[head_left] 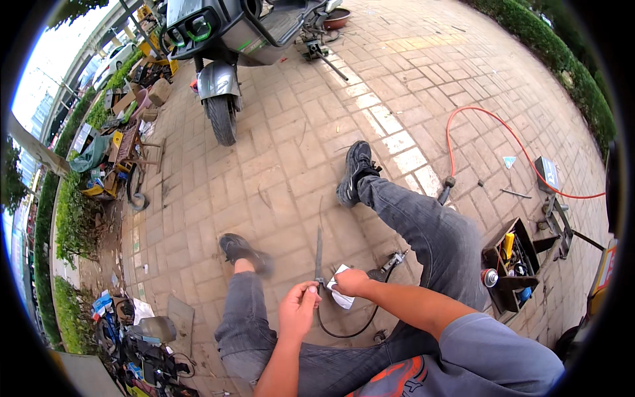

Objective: The person sits on the ground and assembles a small mechanical component, likely a brake caliper, using a screwdriver and pliers. They insert a small metal piece into the housing, tighten a screw, and manipulate a cable attached to the assembly.

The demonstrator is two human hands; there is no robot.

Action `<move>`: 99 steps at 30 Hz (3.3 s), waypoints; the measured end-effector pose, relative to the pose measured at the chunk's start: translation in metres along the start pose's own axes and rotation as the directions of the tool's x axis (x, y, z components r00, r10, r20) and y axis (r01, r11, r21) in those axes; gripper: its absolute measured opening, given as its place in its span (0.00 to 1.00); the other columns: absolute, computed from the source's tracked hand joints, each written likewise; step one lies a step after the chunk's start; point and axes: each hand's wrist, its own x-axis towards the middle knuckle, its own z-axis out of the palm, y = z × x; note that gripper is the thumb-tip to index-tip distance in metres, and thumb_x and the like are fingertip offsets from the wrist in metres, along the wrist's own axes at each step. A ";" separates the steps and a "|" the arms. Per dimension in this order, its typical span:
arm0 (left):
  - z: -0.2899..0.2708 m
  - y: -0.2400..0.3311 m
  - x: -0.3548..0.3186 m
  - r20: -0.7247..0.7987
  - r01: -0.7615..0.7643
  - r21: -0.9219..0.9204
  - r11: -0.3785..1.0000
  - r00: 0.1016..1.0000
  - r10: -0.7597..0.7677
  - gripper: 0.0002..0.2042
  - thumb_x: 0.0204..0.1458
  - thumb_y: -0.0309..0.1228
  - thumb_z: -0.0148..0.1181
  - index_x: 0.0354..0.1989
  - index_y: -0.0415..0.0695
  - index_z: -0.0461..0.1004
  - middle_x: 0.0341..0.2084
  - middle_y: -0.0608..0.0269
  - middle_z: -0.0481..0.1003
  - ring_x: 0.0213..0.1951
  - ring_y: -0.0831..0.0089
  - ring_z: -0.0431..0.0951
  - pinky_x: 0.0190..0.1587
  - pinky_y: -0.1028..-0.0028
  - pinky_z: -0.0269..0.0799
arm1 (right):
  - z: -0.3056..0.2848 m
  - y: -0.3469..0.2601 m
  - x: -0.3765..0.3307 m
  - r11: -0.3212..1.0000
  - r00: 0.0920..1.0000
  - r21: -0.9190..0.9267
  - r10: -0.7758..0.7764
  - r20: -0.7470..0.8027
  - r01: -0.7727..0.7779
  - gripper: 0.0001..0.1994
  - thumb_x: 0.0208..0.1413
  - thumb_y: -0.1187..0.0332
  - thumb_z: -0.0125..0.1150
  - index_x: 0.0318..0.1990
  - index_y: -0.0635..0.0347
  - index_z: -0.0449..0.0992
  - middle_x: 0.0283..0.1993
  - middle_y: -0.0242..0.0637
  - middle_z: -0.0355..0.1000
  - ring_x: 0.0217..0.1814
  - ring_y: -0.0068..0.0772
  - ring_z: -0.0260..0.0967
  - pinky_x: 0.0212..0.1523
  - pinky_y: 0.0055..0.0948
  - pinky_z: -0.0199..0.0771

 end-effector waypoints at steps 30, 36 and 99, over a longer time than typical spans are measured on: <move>-0.217 -0.016 0.203 0.345 -0.323 0.822 0.470 0.938 0.041 0.07 0.49 0.31 0.60 0.29 0.39 0.77 0.32 0.58 0.77 0.39 0.61 0.73 0.43 0.67 0.68 | -0.252 0.052 0.232 0.769 0.994 -0.639 0.079 0.077 -0.011 0.13 0.45 0.61 0.66 0.39 0.52 0.80 0.42 0.41 0.76 0.47 0.43 0.74 0.44 0.42 0.74; -0.252 -0.093 0.244 0.004 -0.022 0.726 0.687 1.000 0.028 0.15 0.42 0.29 0.64 0.40 0.39 0.74 0.40 0.52 0.75 0.48 0.55 0.71 0.51 0.64 0.66 | -0.258 0.061 0.314 0.862 0.981 -0.505 0.126 0.144 -0.036 0.13 0.47 0.62 0.64 0.40 0.57 0.78 0.43 0.43 0.76 0.46 0.47 0.73 0.41 0.46 0.74; -0.150 -0.068 0.089 0.148 0.002 0.621 0.783 0.982 -0.120 0.12 0.54 0.33 0.56 0.42 0.37 0.73 0.26 0.55 0.77 0.28 0.70 0.75 0.33 0.70 0.70 | -0.068 0.063 0.016 0.837 0.880 -0.288 -0.401 0.255 0.465 0.13 0.48 0.62 0.62 0.32 0.65 0.78 0.35 0.48 0.74 0.41 0.51 0.72 0.42 0.42 0.72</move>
